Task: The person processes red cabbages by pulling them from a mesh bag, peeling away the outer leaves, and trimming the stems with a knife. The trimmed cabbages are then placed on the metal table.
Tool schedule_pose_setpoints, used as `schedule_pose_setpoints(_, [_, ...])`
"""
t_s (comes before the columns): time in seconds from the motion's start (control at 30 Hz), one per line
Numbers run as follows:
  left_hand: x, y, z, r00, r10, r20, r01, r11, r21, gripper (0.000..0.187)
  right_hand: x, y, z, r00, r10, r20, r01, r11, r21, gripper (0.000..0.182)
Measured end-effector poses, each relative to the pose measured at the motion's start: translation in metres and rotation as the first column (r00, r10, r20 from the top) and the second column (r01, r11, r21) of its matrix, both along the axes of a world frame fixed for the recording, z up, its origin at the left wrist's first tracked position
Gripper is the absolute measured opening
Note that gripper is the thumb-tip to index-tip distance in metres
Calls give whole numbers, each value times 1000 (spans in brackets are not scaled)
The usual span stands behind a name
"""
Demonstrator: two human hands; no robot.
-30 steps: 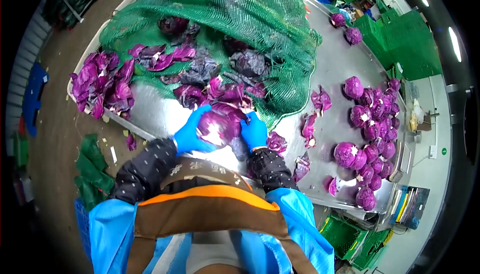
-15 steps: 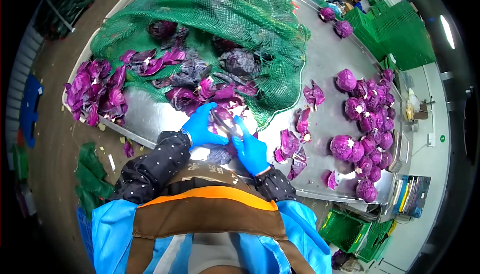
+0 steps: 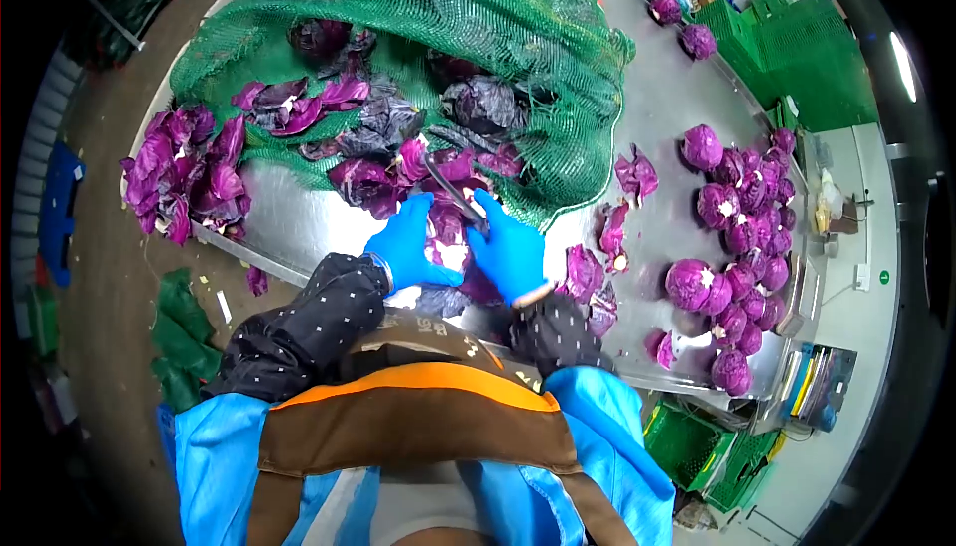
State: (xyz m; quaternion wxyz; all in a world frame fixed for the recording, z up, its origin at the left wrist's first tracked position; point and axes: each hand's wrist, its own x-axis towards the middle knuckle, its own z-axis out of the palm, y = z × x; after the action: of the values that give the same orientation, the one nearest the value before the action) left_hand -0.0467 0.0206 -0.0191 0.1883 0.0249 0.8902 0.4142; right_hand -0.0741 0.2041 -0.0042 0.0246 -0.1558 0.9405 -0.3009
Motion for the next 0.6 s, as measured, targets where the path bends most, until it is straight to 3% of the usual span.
schedule_pose_setpoints(0.07, [8,7,-2,993,118,-1,-118,992,50,122,-23,-1,-18,999,47,-26,-41,984,175,38])
schedule_pose_setpoints(0.13, [22,2,1,998,46,-48,-44,998,41,121,-40,-6,-58,1000,6,-2,-5,974,227,33])
schedule_pose_setpoints(0.17, [36,-1,0,980,4,-197,1,1000,26,120,-52,-15,-62,999,-39,7,36,962,270,28])
schedule_pose_setpoints(0.2, [41,-4,-5,982,63,-175,-46,994,101,121,-54,-16,-68,1000,-24,3,22,964,266,28])
schedule_pose_setpoints(0.27, [51,-12,-8,964,267,-6,-246,897,367,120,-51,-20,-72,984,-177,15,175,982,68,29])
schedule_pose_setpoints(0.3, [55,-16,-7,928,344,146,-371,800,472,121,-47,-14,-73,982,-183,57,191,919,-344,35])
schedule_pose_setpoints(0.33, [61,-20,0,870,435,233,-493,745,450,103,-45,-12,-78,970,-153,187,239,723,-648,43])
schedule_pose_setpoints(0.37, [62,-27,0,862,454,224,-505,739,446,103,-34,-9,-70,966,-128,223,249,677,-693,44])
schedule_pose_setpoints(0.4, [65,-34,-1,850,394,350,-521,725,450,75,-18,-6,-63,960,-94,263,262,632,-729,46])
schedule_pose_setpoints(0.43, [70,-38,-3,819,322,474,-541,708,453,50,3,-12,-26,960,-28,279,215,710,-671,48])
schedule_pose_setpoints(0.47, [73,-38,11,822,398,407,-522,812,261,57,22,-15,5,954,31,298,164,777,-607,50])
schedule_pose_setpoints(0.5, [65,-42,18,842,304,445,-358,933,40,62,30,-16,-10,940,118,320,89,821,-564,56])
schedule_pose_setpoints(0.53, [55,-47,23,839,212,502,-144,975,-169,68,37,-19,-33,954,109,281,51,861,-506,62])
schedule_pose_setpoints(0.6, [50,-60,32,891,115,439,43,942,-333,75,35,-28,-55,941,99,325,95,842,-530,76])
